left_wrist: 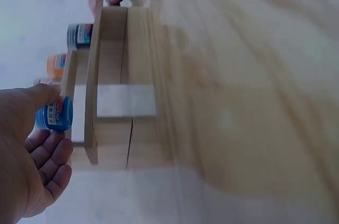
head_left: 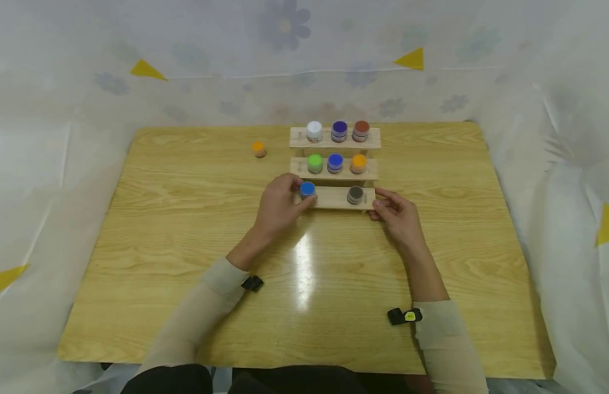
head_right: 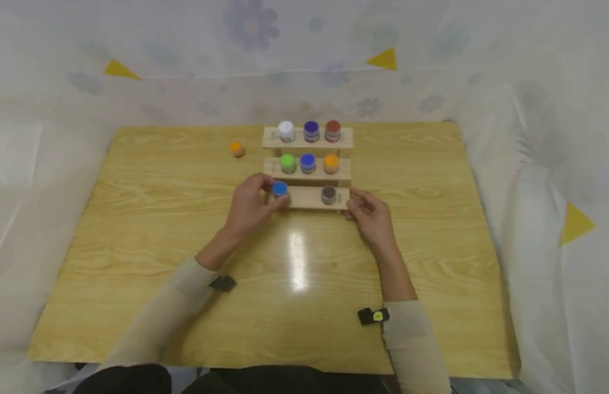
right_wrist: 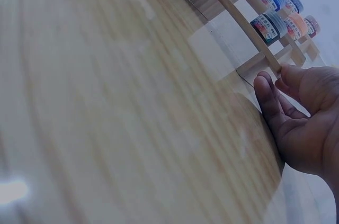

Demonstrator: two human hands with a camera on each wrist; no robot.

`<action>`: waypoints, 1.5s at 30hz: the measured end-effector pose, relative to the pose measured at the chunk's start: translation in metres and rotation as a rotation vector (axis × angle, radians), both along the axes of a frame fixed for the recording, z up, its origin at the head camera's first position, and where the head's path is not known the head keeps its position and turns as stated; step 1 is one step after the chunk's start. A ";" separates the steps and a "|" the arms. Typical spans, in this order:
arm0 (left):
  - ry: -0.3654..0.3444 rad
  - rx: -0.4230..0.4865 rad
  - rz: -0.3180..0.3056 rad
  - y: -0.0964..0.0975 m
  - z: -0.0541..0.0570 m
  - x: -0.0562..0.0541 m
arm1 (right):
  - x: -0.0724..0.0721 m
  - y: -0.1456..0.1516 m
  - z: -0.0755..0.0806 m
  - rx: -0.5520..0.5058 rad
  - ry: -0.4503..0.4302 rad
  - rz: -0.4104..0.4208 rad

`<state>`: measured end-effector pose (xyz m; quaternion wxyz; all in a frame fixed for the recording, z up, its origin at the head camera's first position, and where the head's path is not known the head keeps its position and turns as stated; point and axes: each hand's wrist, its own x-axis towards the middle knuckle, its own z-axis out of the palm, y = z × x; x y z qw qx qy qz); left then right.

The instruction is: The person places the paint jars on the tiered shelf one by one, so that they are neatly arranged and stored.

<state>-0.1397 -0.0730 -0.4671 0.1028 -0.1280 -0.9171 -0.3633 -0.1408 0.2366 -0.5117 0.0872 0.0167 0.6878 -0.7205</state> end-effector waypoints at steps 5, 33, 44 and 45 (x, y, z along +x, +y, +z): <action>0.009 -0.033 -0.035 0.023 -0.001 -0.001 | -0.001 0.001 -0.003 -0.026 0.003 -0.001; -0.100 -0.155 0.038 0.055 -0.008 -0.006 | -0.001 0.000 -0.003 -0.011 -0.017 -0.005; -0.145 -0.053 0.107 -0.001 -0.007 0.004 | 0.000 0.000 -0.001 0.019 -0.017 -0.006; -0.153 -0.035 0.125 -0.007 -0.007 0.003 | 0.000 0.000 0.000 0.016 -0.016 -0.008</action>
